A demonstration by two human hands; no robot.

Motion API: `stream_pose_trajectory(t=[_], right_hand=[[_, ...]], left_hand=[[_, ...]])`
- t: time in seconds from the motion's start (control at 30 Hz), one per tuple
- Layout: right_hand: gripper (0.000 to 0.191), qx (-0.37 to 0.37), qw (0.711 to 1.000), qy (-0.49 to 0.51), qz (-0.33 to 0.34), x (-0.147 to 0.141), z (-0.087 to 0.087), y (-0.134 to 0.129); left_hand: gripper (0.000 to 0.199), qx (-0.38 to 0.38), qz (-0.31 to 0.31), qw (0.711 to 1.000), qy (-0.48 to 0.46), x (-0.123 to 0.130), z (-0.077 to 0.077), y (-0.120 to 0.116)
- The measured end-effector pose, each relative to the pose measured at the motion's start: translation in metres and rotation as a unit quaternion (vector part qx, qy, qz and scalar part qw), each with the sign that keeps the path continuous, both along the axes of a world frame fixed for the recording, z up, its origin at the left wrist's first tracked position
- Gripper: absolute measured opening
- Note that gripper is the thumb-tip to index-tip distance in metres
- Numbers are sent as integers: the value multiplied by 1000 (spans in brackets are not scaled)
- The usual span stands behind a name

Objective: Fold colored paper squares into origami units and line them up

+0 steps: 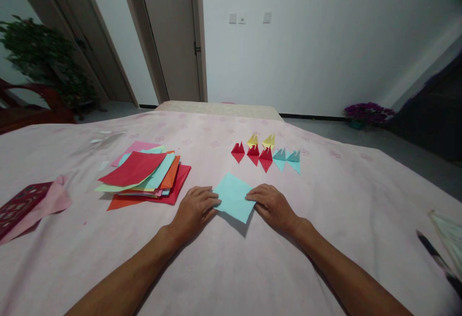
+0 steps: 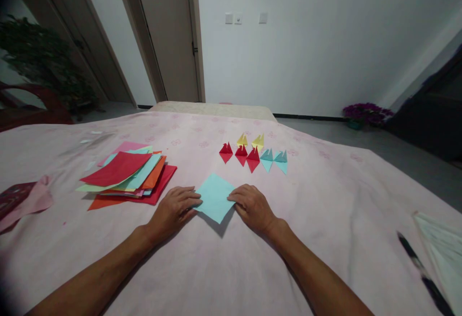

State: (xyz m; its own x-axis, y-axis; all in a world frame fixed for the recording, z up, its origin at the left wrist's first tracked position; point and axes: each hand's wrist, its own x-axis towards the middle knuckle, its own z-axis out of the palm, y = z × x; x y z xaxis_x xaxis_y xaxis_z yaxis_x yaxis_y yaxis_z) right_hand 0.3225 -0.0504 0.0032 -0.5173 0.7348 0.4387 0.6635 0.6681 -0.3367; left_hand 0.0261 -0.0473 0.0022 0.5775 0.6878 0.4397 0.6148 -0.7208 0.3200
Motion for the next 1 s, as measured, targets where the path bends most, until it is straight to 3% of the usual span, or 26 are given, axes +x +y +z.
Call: stream_pose_trajectory(t=[0.13, 0.4, 0.8, 1.0], right_hand=[[17, -71, 996, -9, -52, -8, 12, 5], [29, -167, 981, -37, -92, -17, 17, 32], [36, -127, 975, -95, -153, -19, 14, 37], [21, -93, 970, -113, -192, -23, 8, 33]], left_hand=[[8, -34, 40, 998, -44, 2, 0, 5], [17, -65, 106, 991, -42, 2, 4, 8], [23, -12, 155, 986, 56, 3, 4, 14], [13, 6, 194, 979, 61, 5, 7, 11]])
